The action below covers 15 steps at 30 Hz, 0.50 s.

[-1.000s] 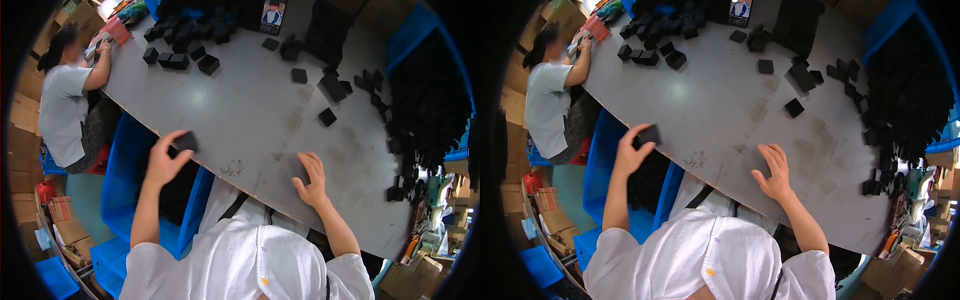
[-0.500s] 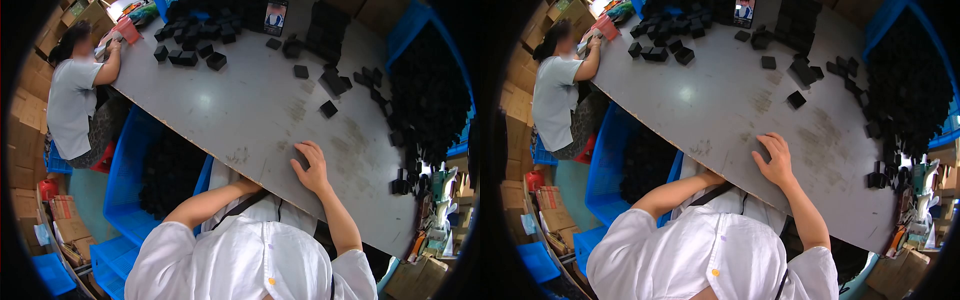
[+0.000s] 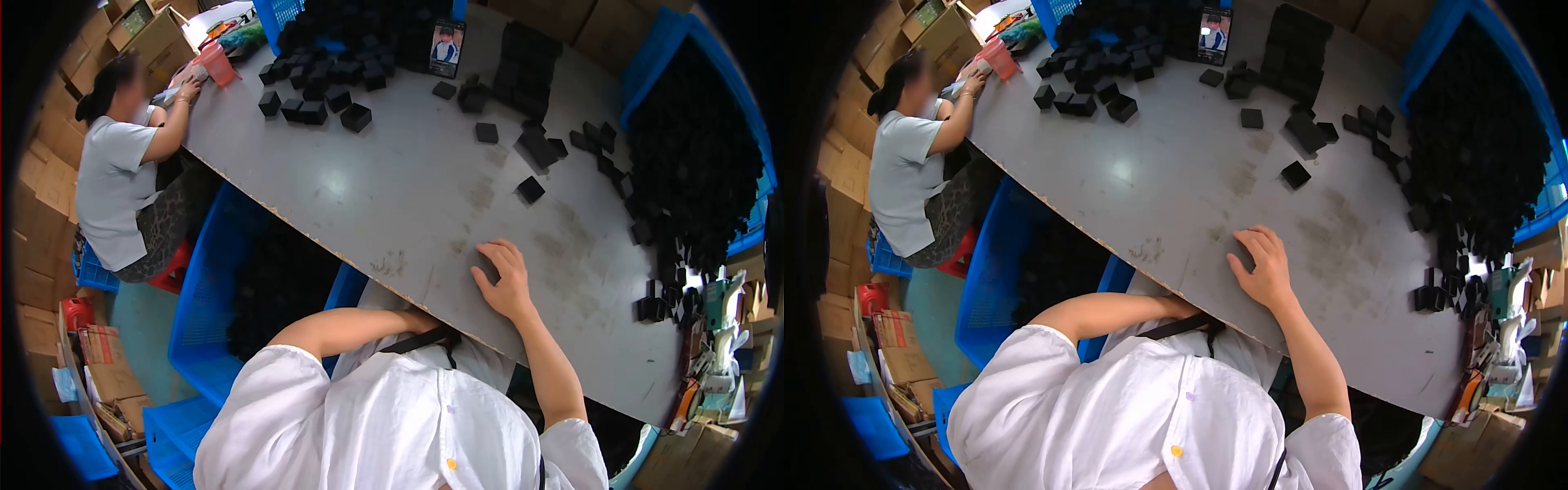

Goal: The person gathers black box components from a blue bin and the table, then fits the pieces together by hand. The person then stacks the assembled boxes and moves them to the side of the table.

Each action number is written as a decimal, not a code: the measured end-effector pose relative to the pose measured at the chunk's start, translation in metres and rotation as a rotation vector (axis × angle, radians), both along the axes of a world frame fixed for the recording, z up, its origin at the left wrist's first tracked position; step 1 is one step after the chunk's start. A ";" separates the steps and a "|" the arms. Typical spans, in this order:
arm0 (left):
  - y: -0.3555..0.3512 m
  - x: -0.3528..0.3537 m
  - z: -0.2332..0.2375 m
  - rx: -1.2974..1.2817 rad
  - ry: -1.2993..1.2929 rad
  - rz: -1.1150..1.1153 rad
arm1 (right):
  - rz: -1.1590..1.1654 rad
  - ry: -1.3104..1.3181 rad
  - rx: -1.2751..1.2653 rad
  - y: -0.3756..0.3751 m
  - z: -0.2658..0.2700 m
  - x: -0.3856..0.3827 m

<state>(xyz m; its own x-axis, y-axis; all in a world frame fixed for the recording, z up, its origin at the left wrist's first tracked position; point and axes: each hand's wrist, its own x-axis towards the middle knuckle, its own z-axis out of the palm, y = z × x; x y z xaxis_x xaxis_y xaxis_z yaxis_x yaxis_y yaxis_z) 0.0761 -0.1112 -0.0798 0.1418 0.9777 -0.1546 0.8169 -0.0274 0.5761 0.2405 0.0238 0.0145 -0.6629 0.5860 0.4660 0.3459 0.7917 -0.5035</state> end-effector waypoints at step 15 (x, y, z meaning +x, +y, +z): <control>0.005 -0.005 0.020 -0.202 -0.039 -0.207 | 0.005 0.000 -0.009 -0.002 -0.001 0.001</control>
